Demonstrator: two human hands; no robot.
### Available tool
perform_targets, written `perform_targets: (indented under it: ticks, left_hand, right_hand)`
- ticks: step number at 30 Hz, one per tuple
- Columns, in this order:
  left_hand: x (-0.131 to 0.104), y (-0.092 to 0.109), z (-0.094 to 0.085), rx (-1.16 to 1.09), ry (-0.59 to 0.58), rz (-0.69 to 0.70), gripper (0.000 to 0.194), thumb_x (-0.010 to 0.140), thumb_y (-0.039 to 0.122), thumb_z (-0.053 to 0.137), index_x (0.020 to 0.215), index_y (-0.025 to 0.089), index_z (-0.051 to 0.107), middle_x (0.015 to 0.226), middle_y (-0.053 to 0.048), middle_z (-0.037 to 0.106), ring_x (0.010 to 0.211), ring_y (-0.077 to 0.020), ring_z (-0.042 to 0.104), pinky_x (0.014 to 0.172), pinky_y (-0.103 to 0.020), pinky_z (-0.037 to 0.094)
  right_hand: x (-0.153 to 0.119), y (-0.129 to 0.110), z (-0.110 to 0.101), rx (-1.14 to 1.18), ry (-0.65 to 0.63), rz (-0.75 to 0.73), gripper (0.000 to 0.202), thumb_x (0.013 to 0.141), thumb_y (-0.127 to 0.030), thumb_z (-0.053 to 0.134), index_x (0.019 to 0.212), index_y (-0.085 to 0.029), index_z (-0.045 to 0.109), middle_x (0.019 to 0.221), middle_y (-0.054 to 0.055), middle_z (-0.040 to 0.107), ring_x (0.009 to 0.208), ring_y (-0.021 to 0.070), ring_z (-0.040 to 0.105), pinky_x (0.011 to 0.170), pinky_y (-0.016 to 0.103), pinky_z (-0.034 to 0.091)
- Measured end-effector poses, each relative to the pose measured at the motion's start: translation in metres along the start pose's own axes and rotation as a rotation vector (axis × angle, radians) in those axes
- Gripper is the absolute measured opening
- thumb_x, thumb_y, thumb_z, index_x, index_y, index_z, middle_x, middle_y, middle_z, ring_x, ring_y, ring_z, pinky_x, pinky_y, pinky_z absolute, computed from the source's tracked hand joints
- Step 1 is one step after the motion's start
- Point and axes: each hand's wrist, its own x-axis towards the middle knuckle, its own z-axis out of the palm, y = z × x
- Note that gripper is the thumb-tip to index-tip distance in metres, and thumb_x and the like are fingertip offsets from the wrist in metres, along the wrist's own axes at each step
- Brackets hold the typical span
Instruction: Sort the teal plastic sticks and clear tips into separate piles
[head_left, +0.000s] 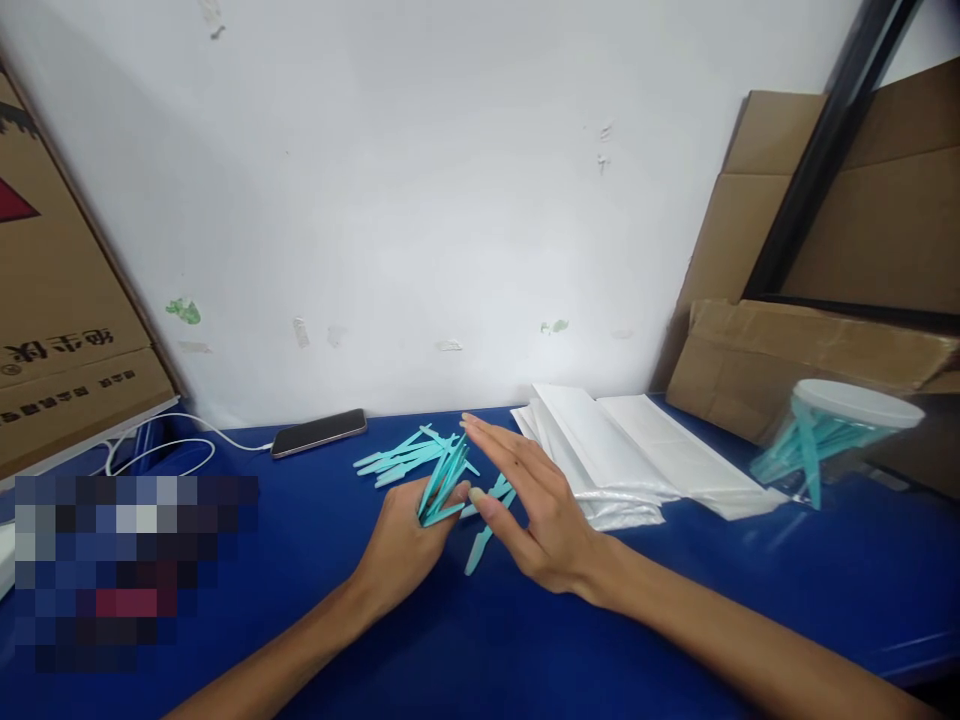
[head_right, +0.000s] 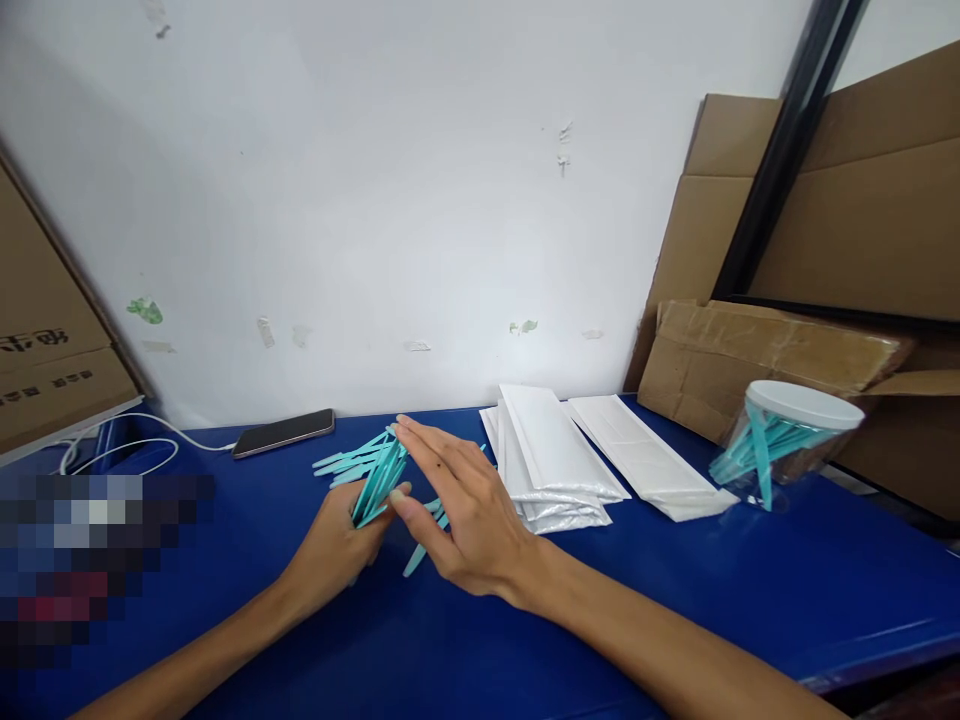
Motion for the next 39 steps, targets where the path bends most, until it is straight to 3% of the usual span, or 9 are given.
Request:
perform_targets:
  ticks: [5,11,18,22,25,29,32,35,39]
  left_hand:
    - [0.001,0.002,-0.006,0.072,-0.023,0.01,0.04,0.097,0.044,0.049,0.064,0.021,0.048,0.044,0.006,0.048,0.039,-0.0113,0.043,0.043,-0.023,0.033]
    - [0.004,-0.001,-0.014,0.179,-0.071,0.057,0.036,0.098,0.04,0.049,0.068,0.021,0.052,0.052,0.005,0.057,0.047,-0.0132,0.053,0.052,-0.024,0.037]
    - [0.004,0.0,-0.014,0.212,-0.084,0.083,0.031,0.098,0.038,0.048,0.073,0.021,0.052,0.057,0.005,0.055,0.048,-0.0122,0.05,0.053,-0.024,0.035]
    - [0.002,0.005,-0.011,0.181,-0.026,0.109,0.035,0.098,0.043,0.049,0.072,0.02,0.051,0.066,0.002,0.055,0.06,-0.0131,0.046,0.057,-0.024,0.035]
    - [-0.002,0.008,-0.008,0.147,-0.116,0.131,0.035,0.098,0.041,0.048,0.073,0.019,0.055,0.066,0.002,0.056,0.061,-0.0126,0.045,0.058,-0.024,0.034]
    - [-0.007,0.008,-0.003,0.192,-0.178,0.132,0.033,0.098,0.036,0.048,0.072,0.018,0.057,0.062,0.004,0.057,0.056,-0.0103,0.043,0.055,-0.023,0.032]
    - [-0.007,0.008,-0.002,0.209,-0.131,0.057,0.039,0.098,0.039,0.047,0.067,0.017,0.054,0.058,0.005,0.051,0.053,-0.0088,0.036,0.051,-0.022,0.028]
    - [-0.007,0.011,-0.002,0.186,-0.135,0.027,0.04,0.099,0.042,0.046,0.068,0.017,0.055,0.059,0.005,0.05,0.053,-0.0088,0.035,0.05,-0.022,0.027]
    - [-0.008,0.017,0.0,0.12,-0.159,0.036,0.043,0.099,0.042,0.045,0.065,0.017,0.052,0.056,0.004,0.052,0.051,-0.0089,0.038,0.05,-0.022,0.027]
  right_hand:
    - [-0.002,-0.003,0.003,0.024,0.05,-0.031,0.061,0.097,-0.026,0.054,0.154,-0.023,0.034,0.153,0.009,0.047,0.139,0.0235,0.045,0.113,0.047,0.043]
    - [-0.001,0.006,0.003,0.032,0.065,0.004,0.058,0.096,-0.031,0.058,0.151,-0.027,0.039,0.144,0.007,0.057,0.132,0.0241,0.053,0.108,0.049,0.047]
    - [-0.002,0.003,0.005,0.04,0.023,0.032,0.061,0.094,-0.035,0.063,0.15,-0.027,0.039,0.144,0.005,0.058,0.132,0.0215,0.053,0.109,0.044,0.046]
    - [-0.002,-0.004,0.003,0.002,-0.003,-0.021,0.068,0.096,-0.034,0.059,0.155,-0.026,0.026,0.157,0.009,0.041,0.142,0.0237,0.041,0.112,0.047,0.042]
    - [-0.001,-0.008,0.002,-0.026,0.014,-0.077,0.071,0.097,-0.036,0.057,0.157,-0.026,0.02,0.163,0.012,0.028,0.146,0.0257,0.034,0.113,0.049,0.04]
    - [0.002,-0.008,0.003,0.078,0.001,0.109,0.045,0.099,-0.037,0.054,0.143,-0.03,0.047,0.156,0.008,0.039,0.138,0.0249,0.046,0.109,0.046,0.046]
    - [0.003,-0.006,0.006,0.298,-0.036,0.304,0.025,0.1,-0.037,0.053,0.122,-0.03,0.062,0.128,0.003,0.063,0.112,0.0186,0.063,0.093,0.035,0.054]
    - [0.003,-0.006,0.01,0.442,-0.057,0.41,0.021,0.099,-0.037,0.056,0.118,-0.031,0.062,0.112,-0.001,0.069,0.101,0.016,0.066,0.088,0.031,0.054]
    - [0.0,-0.008,0.016,0.45,0.125,0.403,0.05,0.097,-0.031,0.06,0.142,-0.039,0.041,0.137,-0.001,0.058,0.119,0.0163,0.059,0.1,0.034,0.049]
